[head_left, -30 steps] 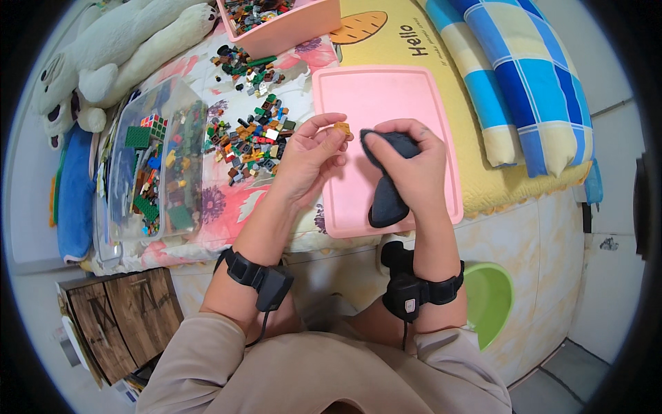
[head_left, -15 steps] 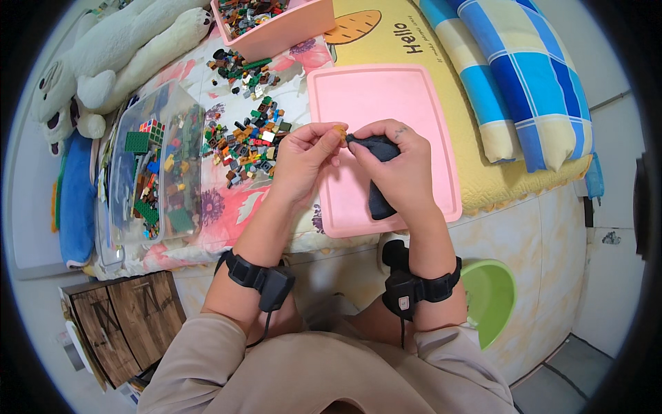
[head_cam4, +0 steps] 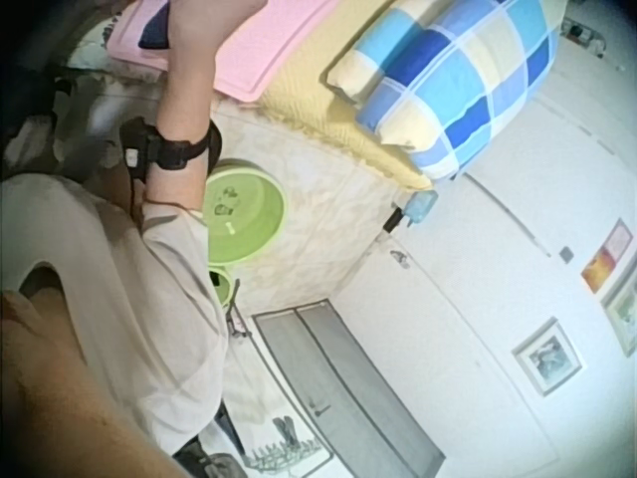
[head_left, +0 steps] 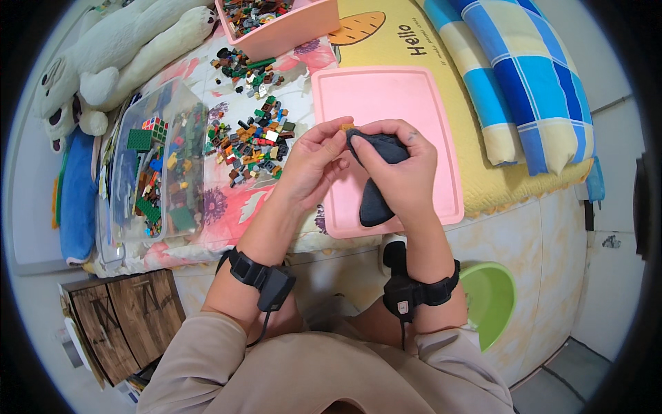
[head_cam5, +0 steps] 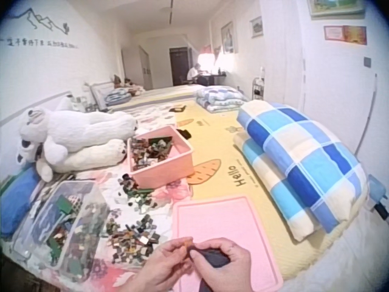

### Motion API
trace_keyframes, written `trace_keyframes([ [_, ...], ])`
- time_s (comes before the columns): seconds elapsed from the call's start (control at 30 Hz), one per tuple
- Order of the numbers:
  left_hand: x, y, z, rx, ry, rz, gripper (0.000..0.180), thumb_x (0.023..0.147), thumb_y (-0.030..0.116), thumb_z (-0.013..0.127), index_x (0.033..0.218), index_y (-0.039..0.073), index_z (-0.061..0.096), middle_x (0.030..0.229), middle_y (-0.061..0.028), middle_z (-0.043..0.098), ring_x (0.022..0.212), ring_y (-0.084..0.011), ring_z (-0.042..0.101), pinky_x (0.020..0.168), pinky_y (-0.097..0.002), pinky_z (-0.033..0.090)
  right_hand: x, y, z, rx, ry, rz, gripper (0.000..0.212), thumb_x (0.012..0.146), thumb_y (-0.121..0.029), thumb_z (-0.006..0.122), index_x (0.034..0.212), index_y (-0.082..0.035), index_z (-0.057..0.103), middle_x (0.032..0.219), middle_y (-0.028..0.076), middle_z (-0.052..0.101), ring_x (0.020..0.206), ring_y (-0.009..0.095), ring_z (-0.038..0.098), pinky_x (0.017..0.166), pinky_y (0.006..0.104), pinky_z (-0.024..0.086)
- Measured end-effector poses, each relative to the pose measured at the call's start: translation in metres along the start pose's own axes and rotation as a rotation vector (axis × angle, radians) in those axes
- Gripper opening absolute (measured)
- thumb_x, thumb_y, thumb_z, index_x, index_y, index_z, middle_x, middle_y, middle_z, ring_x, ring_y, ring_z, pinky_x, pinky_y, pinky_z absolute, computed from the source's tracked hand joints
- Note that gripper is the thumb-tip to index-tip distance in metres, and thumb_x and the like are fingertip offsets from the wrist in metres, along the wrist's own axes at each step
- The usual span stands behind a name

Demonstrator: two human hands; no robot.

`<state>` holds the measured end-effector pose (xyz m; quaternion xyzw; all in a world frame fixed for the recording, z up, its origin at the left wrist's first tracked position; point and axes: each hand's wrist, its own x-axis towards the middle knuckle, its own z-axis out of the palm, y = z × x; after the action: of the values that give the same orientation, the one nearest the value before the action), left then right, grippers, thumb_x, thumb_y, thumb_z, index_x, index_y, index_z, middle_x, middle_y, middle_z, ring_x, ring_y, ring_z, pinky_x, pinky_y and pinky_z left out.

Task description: The person assembles small Lego bricks by hand, picking pieces from a scattered pile on a bed and connecting them into small structures. The person repeatedly wipes the assembled pieces with a dark cloth after each connection.

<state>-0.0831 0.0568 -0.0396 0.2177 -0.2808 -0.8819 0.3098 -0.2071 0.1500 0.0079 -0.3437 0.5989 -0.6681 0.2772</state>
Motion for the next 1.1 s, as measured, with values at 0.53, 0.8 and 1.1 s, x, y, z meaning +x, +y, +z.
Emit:
trace_keyframes([
  [0.53,0.002,0.000,0.003,0.216,0.009,0.010,0.034,0.101,0.023,0.062,0.125,-0.001,0.065,0.088,-0.0032,0.067,0.065,-0.0039,0.056,0.056,-0.0188,0.047,0.012,-0.001,-0.008,0.071,0.247,0.028,0.017,0.080,-0.009,0.080,0.090,0.001,0.070,0.082,0.005,0.068,0.068,0.009,0.062,0.058,0.0240,0.051],
  [0.8,0.003,-0.012,-0.003,0.350,0.006,0.069,0.023,0.095,0.013,0.069,0.114,0.000,0.070,0.089,-0.0046,0.069,0.065,-0.0059,0.059,0.056,-0.0190,0.047,0.007,0.006,-0.004,-0.132,0.080,0.011,0.018,0.079,-0.010,0.079,0.090,0.001,0.071,0.083,0.007,0.070,0.078,0.011,0.065,0.071,0.0259,0.053],
  [1.1,-0.016,0.057,0.016,0.816,0.305,0.465,0.029,0.088,0.000,0.071,0.118,0.001,0.071,0.103,-0.0057,0.072,0.081,-0.0073,0.063,0.068,-0.0221,0.052,0.021,0.013,-0.016,-0.092,0.308,0.056,0.018,0.081,-0.012,0.081,0.092,0.000,0.072,0.085,0.006,0.067,0.072,0.012,0.062,0.061,0.0250,0.053],
])
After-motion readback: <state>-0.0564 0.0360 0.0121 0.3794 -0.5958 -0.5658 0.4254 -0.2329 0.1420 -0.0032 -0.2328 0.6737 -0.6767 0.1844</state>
